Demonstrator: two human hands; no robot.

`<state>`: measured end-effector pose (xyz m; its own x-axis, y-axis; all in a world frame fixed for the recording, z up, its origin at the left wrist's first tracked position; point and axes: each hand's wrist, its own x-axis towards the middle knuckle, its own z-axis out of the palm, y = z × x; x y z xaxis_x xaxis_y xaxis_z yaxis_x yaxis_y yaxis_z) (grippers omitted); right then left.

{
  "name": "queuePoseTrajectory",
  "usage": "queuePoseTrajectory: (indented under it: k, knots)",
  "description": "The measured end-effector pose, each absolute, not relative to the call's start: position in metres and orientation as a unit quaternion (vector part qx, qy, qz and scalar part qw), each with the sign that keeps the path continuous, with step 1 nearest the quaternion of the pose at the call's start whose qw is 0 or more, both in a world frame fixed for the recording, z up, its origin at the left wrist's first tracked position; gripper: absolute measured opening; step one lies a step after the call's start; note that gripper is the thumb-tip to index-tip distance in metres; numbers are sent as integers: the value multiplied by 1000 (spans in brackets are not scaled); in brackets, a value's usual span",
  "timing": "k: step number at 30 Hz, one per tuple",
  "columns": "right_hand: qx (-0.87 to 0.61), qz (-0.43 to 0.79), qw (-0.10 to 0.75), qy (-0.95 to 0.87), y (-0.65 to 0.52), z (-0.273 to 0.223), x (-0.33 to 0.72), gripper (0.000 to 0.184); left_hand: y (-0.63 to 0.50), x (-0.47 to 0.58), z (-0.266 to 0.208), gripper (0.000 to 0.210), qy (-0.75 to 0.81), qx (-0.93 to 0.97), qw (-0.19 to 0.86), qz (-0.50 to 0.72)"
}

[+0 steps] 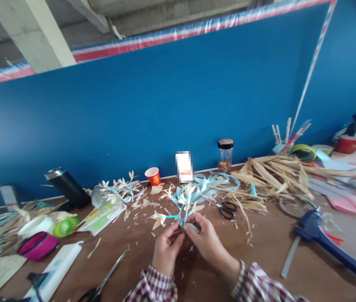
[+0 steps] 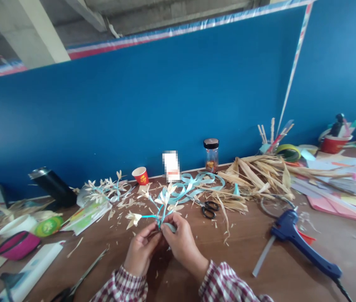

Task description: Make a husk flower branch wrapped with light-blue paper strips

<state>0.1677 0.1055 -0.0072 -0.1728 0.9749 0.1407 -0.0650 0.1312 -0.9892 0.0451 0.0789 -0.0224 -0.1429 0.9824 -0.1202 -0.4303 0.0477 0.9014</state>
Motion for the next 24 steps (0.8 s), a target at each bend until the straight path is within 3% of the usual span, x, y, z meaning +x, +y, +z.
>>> queuePoseTrajectory:
  k: [9, 17, 24]
  knots:
    - [-356, 645, 473, -484, 108, -15, 163, 25, 77, 48, -21, 49, 456, 264, 584, 618]
    - [-367, 583, 506, -519, 105, -13, 163, 17, 83, 39, -24, 49, 473, 293, 574, 601]
    - [-405, 536, 500, -546, 104, -9, 165, 14, 80, 43, -20, 37, 495, 299, 557, 597]
